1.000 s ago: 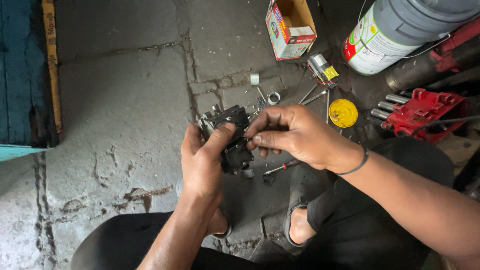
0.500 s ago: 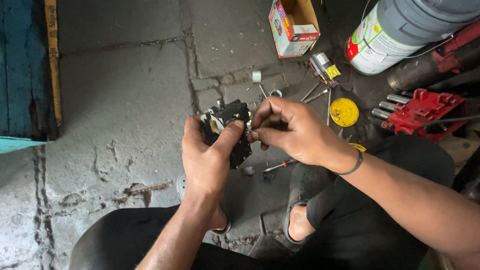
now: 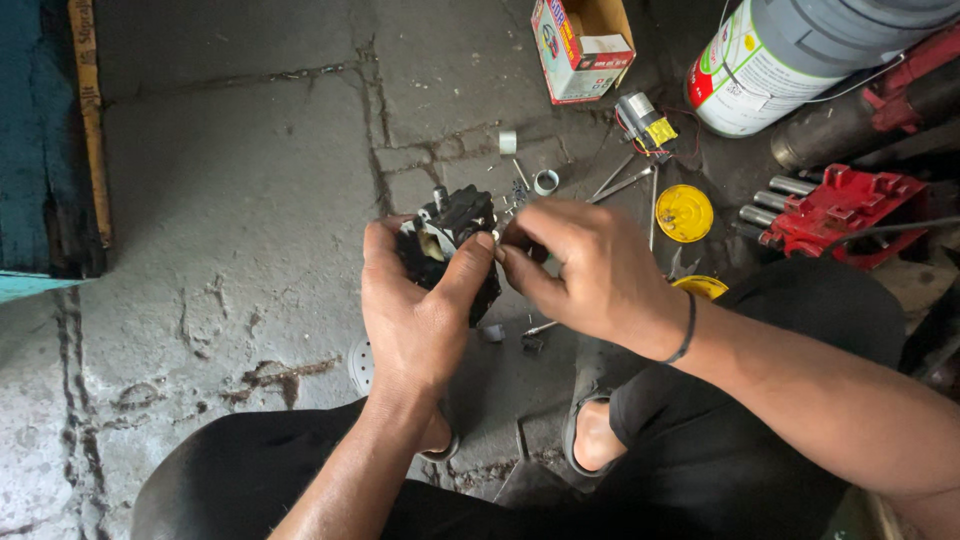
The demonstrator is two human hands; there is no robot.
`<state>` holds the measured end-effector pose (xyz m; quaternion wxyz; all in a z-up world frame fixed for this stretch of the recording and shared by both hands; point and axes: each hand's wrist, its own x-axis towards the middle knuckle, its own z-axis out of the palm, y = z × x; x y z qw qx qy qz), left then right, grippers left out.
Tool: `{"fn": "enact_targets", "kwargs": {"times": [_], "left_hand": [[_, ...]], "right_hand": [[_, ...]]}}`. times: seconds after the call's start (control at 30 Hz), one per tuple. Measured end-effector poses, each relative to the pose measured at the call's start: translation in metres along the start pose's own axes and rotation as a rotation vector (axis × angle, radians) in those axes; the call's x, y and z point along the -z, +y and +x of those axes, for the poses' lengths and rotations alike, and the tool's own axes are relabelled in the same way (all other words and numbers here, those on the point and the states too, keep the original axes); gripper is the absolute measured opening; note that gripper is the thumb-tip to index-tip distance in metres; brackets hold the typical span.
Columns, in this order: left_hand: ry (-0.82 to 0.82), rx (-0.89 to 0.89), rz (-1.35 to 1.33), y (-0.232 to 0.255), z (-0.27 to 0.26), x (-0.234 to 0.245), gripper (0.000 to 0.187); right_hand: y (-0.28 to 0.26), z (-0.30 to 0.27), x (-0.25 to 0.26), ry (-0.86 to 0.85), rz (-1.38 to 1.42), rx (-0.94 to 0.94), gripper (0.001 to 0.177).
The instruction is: The person disassembles and reassembles a mechanical component using a screwdriver to remove and replace screws and small metal parts.
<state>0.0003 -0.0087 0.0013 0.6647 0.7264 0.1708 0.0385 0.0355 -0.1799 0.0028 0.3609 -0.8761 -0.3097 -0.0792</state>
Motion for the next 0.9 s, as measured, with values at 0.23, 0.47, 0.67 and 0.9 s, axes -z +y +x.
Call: {"fn": "enact_targets", "kwargs": {"times": [0.23,0.47,0.67,0.9], "left_hand": [[-0.028,0.034,0.002,0.003,-0.003,0.000,0.041],[-0.026,0.000,-0.031,0.002,-0.001,0.001,0.040],[-0.008,-0.006,0.002,0.006,-0.002,0.000,0.040],[0.029,-0.042,0.069,0.004,-0.001,0.001,0.041]], "right_hand": [[0.011,-0.006,-0.012,-0.164,0.152,-0.358,0.023],[0.027,-0.002,-0.023,-0.279,0.879,-0.730,0.034],[-0.001,0.001,-0.004,-0.014,-0.024,0.012,0.018],[-0.010,0.004,0.001,-0.001,-0.208,0.183,0.013]]}}
